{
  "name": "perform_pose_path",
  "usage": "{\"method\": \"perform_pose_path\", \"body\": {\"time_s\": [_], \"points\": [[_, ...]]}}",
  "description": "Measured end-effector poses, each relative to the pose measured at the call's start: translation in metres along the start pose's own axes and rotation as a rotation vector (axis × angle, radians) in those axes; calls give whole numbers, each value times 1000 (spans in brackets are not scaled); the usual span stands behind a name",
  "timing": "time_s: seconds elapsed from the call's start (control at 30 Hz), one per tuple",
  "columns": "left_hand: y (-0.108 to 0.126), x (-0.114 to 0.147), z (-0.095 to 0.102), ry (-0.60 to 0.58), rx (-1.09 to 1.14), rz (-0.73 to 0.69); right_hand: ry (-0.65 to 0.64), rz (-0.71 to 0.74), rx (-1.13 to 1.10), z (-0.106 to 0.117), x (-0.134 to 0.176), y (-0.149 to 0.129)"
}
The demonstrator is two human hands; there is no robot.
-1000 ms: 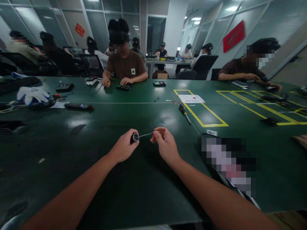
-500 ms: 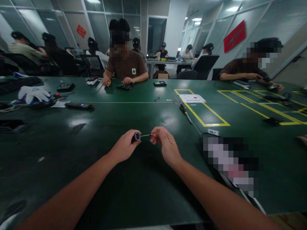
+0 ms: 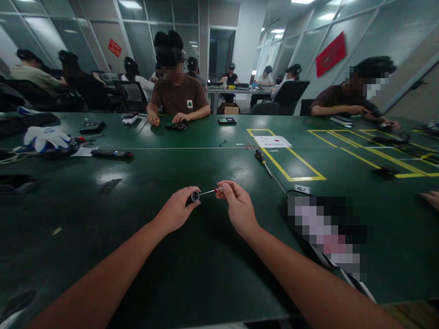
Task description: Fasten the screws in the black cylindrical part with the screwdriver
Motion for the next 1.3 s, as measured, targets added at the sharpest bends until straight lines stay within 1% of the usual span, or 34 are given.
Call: {"method": "perform_pose_path", "body": {"time_s": [0.1, 0.17, 0.3, 0.37, 0.47, 0.5, 0.53, 0.57, 0.63, 0.7, 0.87, 1.07, 1.3], "points": [[1, 0, -3, -39, -52, -31, -8, -33, -17, -1, -1, 3], [1, 1, -4, -53, -68, -31, -1, -84, -49, -1, -2, 7], [2, 1, -6, -43, -26, -4, 67, -221, -149, 1, -3, 16], [3, 1, -6, -41, -18, 5, 73, -320, -235, 2, -4, 22], [2, 0, -3, -18, -40, 5, 22, -520, -392, 2, -6, 31], [2, 0, -2, -9, -45, 4, 22, -537, -422, 3, -7, 32], [1, 0, -1, -4, -49, 6, 36, -510, -429, 5, -8, 31], [0, 0, -1, -4, -49, 9, 57, -450, -416, 7, -9, 28], [0, 0, 0, -7, -44, 19, 88, -313, -349, 9, -10, 22], [0, 0, 0, -7, -40, 25, 84, -238, -273, 7, -8, 18], [2, 1, 1, -15, -33, 35, 31, -177, -151, 1, -6, 16], [2, 0, 0, -15, -19, 25, 28, -107, -76, 2, -6, 13], [2, 0, 1, -9, -7, 47, 7, -48, 25, 0, -2, 2]]}}
Point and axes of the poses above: each hand's wrist, its own x-axis away from the middle knuckle, its own z-axis out of the back of the hand, y = z × x, the point moved 5 cm from there along -x, towards the middle knuckle, and after that the axes turned 9 degrees about -z, right-handed, at the moved point
